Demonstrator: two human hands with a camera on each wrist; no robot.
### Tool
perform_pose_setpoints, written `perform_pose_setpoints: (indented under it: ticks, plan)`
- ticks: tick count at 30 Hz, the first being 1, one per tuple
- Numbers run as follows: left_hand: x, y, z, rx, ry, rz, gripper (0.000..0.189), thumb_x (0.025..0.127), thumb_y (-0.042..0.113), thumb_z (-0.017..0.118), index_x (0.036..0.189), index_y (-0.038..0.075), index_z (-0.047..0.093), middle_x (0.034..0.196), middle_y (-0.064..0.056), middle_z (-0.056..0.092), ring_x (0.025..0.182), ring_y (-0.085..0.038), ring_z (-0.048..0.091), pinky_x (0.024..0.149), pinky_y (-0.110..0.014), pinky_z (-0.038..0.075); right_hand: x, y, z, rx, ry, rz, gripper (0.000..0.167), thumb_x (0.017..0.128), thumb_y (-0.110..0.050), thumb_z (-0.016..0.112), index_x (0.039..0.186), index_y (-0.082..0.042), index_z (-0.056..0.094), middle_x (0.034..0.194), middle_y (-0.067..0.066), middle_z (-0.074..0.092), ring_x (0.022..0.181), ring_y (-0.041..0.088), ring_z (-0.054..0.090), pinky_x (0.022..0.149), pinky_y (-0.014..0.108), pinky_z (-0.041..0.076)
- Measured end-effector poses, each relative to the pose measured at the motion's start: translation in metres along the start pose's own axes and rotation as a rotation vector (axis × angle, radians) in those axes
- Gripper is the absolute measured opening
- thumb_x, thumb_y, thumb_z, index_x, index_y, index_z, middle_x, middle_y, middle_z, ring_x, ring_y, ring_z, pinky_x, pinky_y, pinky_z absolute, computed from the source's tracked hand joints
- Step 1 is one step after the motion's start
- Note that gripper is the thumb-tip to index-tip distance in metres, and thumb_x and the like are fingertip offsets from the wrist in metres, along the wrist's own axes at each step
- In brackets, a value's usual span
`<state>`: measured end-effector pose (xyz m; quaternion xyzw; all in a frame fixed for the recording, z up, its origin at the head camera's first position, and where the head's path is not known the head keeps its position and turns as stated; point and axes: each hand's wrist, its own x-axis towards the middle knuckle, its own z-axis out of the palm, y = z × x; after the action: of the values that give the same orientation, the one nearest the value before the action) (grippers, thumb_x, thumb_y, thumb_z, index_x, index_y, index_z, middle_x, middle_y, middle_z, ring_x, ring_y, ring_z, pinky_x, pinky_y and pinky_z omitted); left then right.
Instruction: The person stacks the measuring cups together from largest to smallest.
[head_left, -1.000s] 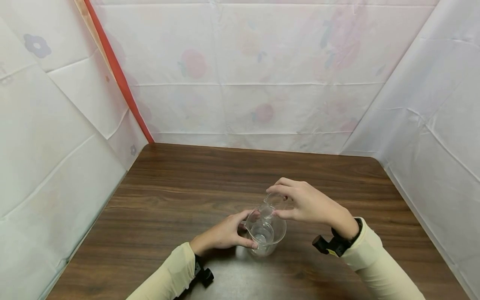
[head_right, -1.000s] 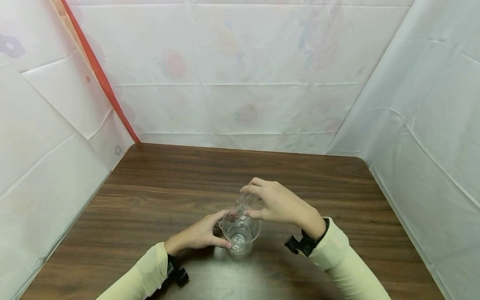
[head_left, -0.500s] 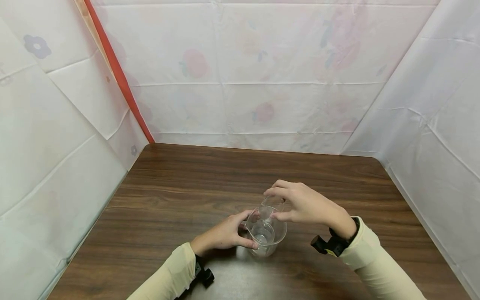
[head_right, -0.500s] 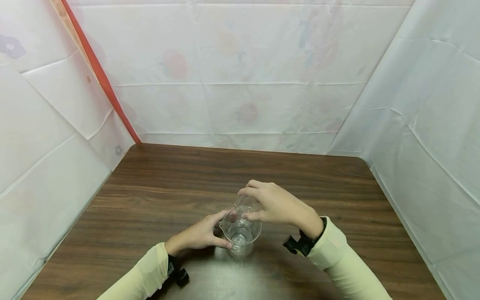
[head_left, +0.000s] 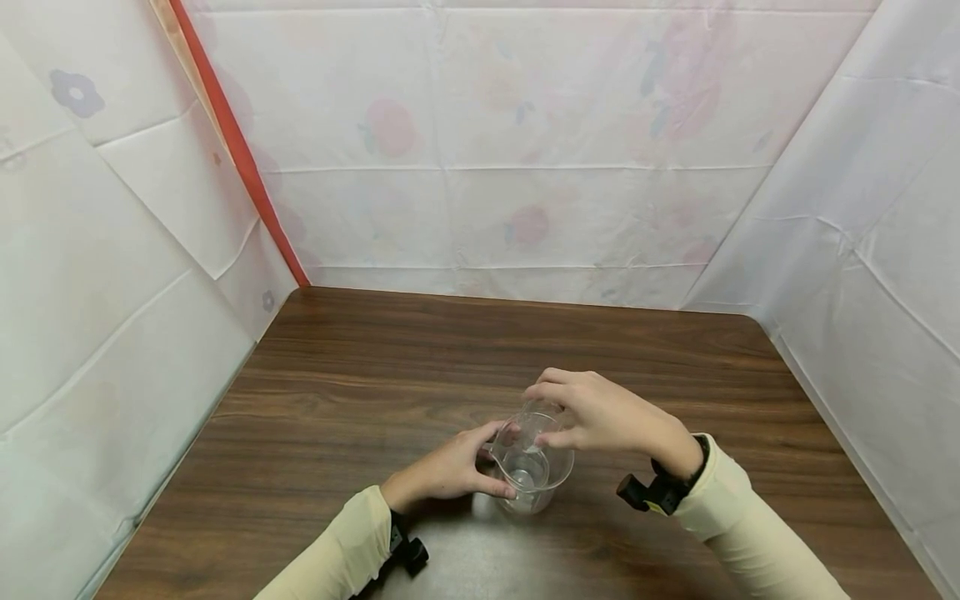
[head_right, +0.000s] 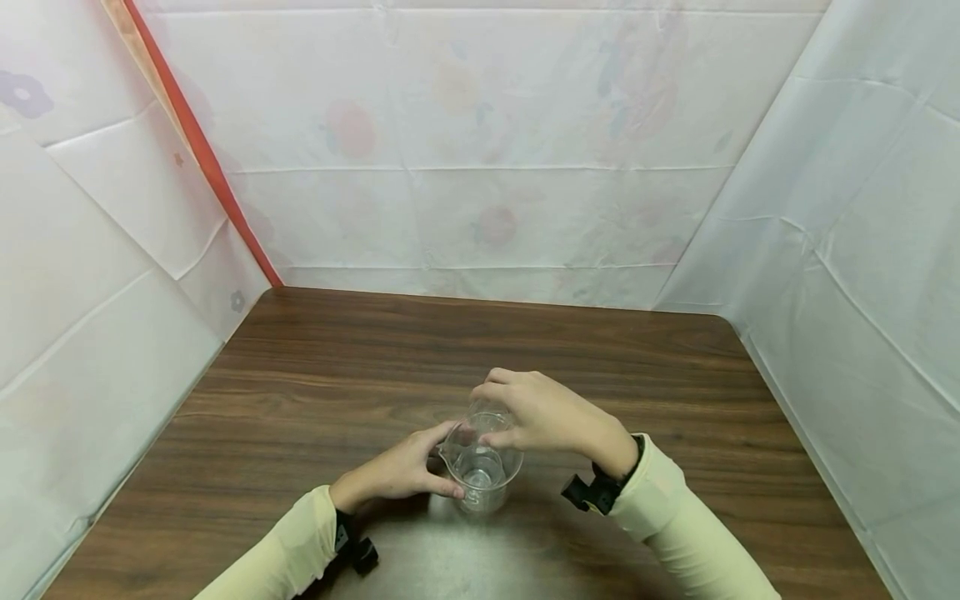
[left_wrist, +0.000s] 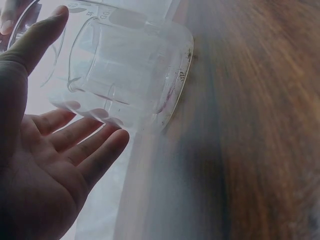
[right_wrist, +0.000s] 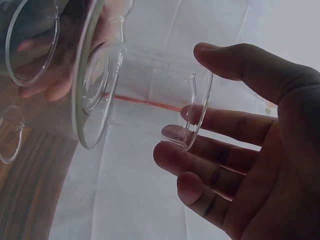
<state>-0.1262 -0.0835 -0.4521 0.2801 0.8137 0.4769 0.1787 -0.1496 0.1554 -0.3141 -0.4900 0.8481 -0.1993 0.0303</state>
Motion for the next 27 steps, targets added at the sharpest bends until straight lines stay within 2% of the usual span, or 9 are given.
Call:
perform_pose_setpoints:
  ticks: [4, 12, 19, 27]
  plan:
    - [0.000, 0.001, 0.000, -0.002, 0.000, -0.002, 0.082, 0.079, 0.038, 0.080, 0.147, 0.020, 0.038, 0.142, -0.003, 0.054, 0.118, -0.029, 0.062, 0.099, -0.037, 0.051, 0.002, -0.001, 0.002, 0.000, -0.026, 0.011, 0.040, 0.084, -0.024, 0.076, 0.119, -0.009, 0.064, 0.101, -0.002, 0.060, 0.066, 0.001, 0.055, 0.066, 0.017, 0.048]
    - [-0.001, 0.002, 0.000, 0.003, 0.005, 0.006, 0.080, 0.078, 0.040, 0.081, 0.144, 0.020, 0.040, 0.135, -0.001, 0.058, 0.115, -0.029, 0.064, 0.097, -0.036, 0.052, 0.005, -0.003, 0.009, -0.028, -0.052, 0.011, 0.041, 0.083, -0.027, 0.076, 0.119, -0.009, 0.065, 0.103, 0.000, 0.062, 0.080, 0.013, 0.063, 0.069, 0.017, 0.050]
    - [0.000, 0.002, -0.001, -0.010, 0.002, 0.019, 0.079, 0.079, 0.038, 0.081, 0.144, 0.021, 0.040, 0.133, 0.001, 0.059, 0.118, -0.023, 0.062, 0.098, -0.031, 0.051, 0.007, -0.002, 0.014, -0.042, -0.073, 0.008, 0.040, 0.083, -0.027, 0.077, 0.118, -0.009, 0.065, 0.102, 0.000, 0.061, 0.078, 0.007, 0.059, 0.066, 0.017, 0.049]
    - [-0.001, 0.001, -0.001, -0.002, -0.007, 0.008, 0.080, 0.079, 0.038, 0.081, 0.145, 0.021, 0.039, 0.135, -0.001, 0.058, 0.116, -0.026, 0.063, 0.096, -0.033, 0.052, 0.010, 0.000, 0.023, -0.036, -0.132, 0.015, 0.041, 0.084, -0.027, 0.076, 0.119, -0.009, 0.065, 0.102, 0.001, 0.061, 0.077, 0.005, 0.057, 0.067, 0.017, 0.049]
